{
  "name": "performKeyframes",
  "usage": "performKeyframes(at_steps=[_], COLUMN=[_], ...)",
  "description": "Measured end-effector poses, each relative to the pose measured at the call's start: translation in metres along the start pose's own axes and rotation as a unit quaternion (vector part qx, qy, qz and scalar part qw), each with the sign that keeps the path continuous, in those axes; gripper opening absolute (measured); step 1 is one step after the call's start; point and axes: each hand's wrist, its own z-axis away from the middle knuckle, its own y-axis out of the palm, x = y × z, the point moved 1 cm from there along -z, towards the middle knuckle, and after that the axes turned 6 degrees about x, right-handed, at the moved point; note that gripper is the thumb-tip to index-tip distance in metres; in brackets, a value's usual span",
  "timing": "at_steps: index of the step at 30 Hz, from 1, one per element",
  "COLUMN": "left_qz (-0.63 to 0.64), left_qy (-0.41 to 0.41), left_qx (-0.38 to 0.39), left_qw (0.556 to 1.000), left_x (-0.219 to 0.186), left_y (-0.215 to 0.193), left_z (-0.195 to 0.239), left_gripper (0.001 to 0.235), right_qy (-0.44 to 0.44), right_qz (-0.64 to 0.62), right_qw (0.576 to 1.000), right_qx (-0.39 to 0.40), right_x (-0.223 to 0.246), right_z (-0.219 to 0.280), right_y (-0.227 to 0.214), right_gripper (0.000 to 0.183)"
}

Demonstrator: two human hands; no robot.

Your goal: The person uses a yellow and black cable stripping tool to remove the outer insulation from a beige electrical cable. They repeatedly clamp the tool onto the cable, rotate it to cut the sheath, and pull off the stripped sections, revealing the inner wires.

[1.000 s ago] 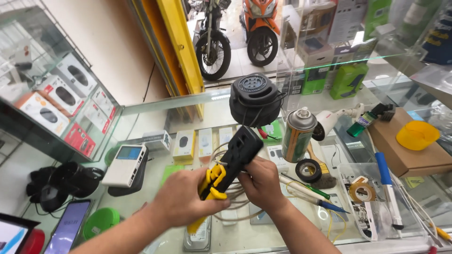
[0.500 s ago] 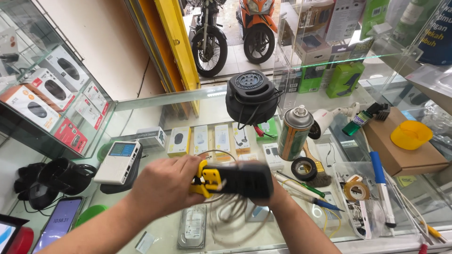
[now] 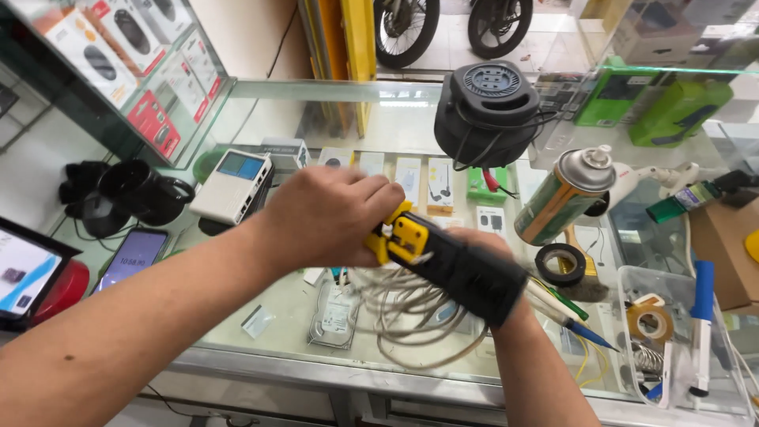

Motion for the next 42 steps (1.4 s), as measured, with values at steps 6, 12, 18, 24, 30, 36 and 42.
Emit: performKeyframes(at_steps=[6,12,18,24,30,36,42], left_qz=[0.384,0.578,0.288,-0.013,0.022,0.126,0.224], left_qy=[-0.304,-0.421,-0.293,-0.048,-0.054,-0.083,-0.258], left_qx=[0.280,0.329,0.353,-0.036,-0.075,-0.045,-0.022], left_qw=[0.825,0.617,0.841,0.998,0.995,0.988,0.940], left_x=[-0.046,-0.056,-0.037,-0.014,-0.019,-0.017,-0.009], left_y=[-0.033,-0.038,-0.036,0.022,0.006,0.015,0.002], left_z=[-0.015,-0.011,-0.010,0.015,0.006,0.017,0.034], left_gripper=[0.062,0.056,0.055,0.056,0.081,0.090,0.096], right_qy=[-0.606,-0.684,-0.558,-0.491,-0.388,-0.485,-0.533], right_qz=[0.299,0.438,0.296,0.211,0.090,0.243,0.247], right_qw=[0.723,0.554,0.771,0.843,0.892,0.829,0.809], right_qx=[-0.142,-0.185,-0.080,0.057,0.216,0.137,0.006], right_x=[-0.072,-0.034,-0.063,-0.048,-0.037,-0.039,-0.023], right_z=[-0.047,-0.024,-0.045,-0.030,-0.020,-0.020,-0.013], right_y=[-0.056,-0.019,-0.035,-0.029,-0.021,-0.028,-0.016], right_gripper=[0.021,0.008,0.026,0.006,0.023,0.026,0.019])
